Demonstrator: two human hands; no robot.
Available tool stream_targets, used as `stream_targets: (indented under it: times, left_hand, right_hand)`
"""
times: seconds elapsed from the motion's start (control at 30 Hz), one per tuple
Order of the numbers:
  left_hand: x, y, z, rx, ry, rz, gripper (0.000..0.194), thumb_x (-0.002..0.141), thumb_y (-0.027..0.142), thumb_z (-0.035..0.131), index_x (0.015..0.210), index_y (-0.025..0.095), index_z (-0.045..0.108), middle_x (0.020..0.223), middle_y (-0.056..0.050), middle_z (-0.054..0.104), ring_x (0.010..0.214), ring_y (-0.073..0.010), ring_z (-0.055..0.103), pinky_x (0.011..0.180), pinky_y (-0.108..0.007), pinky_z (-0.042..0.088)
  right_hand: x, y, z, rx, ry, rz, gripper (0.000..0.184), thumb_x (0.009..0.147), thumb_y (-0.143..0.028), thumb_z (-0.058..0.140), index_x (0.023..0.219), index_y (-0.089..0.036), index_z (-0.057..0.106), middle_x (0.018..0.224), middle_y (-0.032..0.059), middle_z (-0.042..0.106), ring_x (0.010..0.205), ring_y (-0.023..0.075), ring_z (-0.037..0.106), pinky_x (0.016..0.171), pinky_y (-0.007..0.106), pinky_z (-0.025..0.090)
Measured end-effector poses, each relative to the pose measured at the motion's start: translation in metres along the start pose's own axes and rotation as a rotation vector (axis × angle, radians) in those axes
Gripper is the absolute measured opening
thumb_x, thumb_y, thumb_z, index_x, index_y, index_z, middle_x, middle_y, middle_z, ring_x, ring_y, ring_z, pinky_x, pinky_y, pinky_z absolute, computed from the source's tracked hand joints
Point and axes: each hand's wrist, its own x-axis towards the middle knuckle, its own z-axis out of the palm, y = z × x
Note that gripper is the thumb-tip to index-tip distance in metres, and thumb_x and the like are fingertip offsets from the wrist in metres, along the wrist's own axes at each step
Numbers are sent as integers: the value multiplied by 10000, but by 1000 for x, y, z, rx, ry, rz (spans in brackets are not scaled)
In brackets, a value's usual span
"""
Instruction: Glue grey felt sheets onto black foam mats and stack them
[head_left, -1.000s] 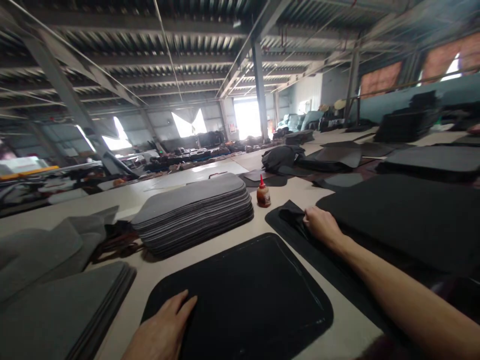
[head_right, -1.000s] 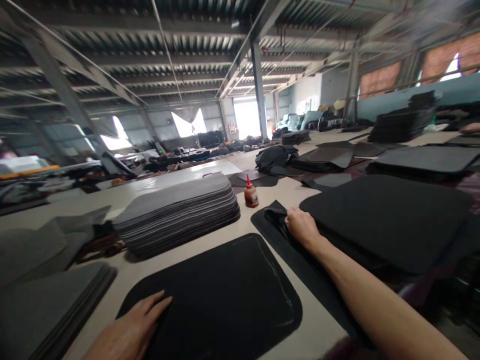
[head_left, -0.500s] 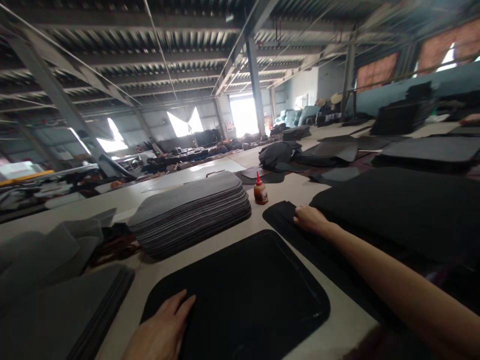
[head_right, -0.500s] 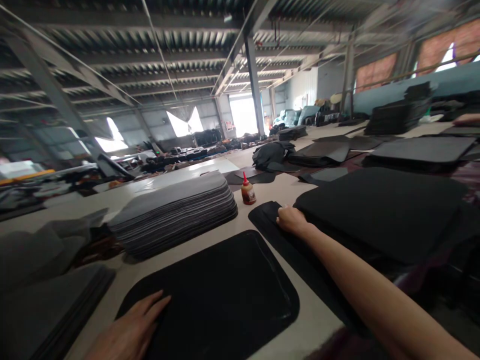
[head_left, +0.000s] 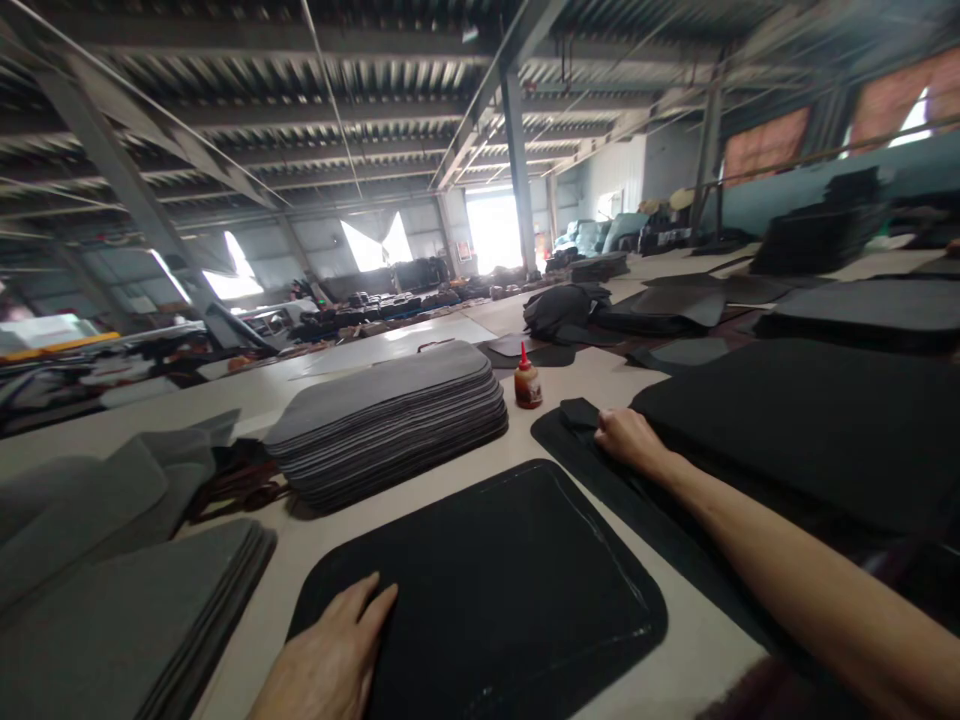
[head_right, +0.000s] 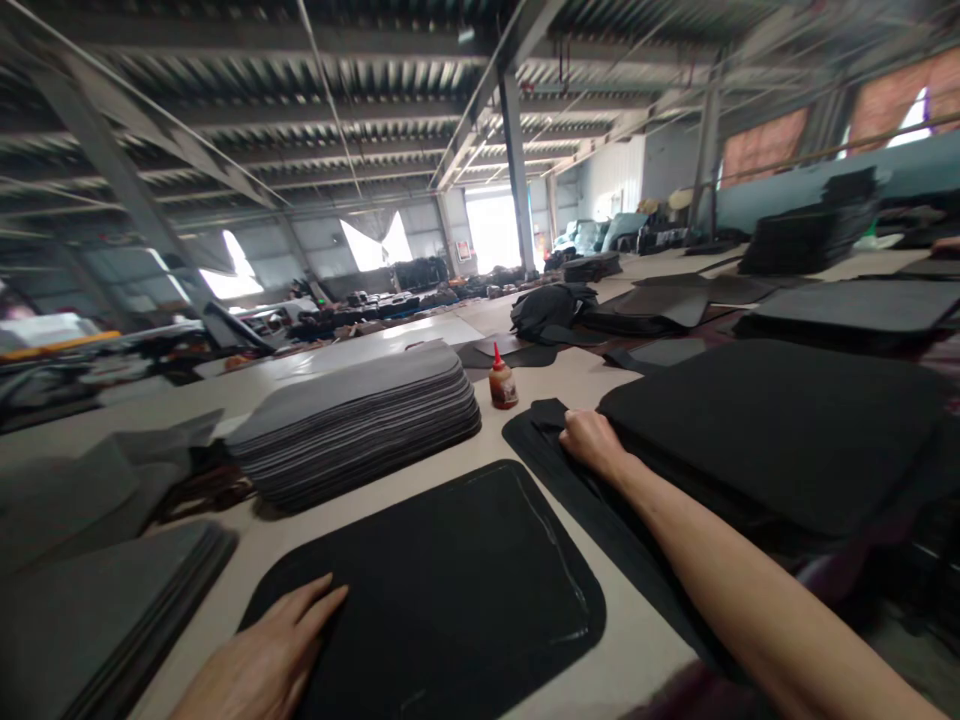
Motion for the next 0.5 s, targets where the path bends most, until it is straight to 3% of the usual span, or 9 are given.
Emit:
stream_targets:
  times: [0.27, 0.37, 0.5]
  left_hand:
    - [1, 4, -7, 0, -41, -11, 660, 851, 132, 364, 1504, 177, 452, 1581, -127, 415, 1425, -275, 449, 1153, -417, 423]
    - [1, 0, -4, -32, 12, 6, 639, 861, 139, 333, 1479, 178, 491, 1555, -132, 453, 1405, -277, 476, 1135, -429, 443]
    - [3, -2, -6, -44, -22, 16, 623, 878, 155, 295, 1462, 156, 512, 1533, -151, 477, 1382, -280, 505, 1121, -438, 455]
  right_hand:
    - [-9, 2, -13, 4, 215, -14, 162, 955, -154, 496, 956, -116, 653, 1053, 122, 666, 864, 216, 663, 704, 298, 429]
    - [-16, 4, -20, -7, 293, -32, 148, 949, -164, 498, 952, -129, 642, 1048, 108, 656, 800, 210, 651, 645, 303, 380]
    - [-33, 11, -29, -9, 397, -72, 134, 949, -173, 506, 920, -147, 635, 991, 77, 640, 784, 198, 635, 610, 293, 351]
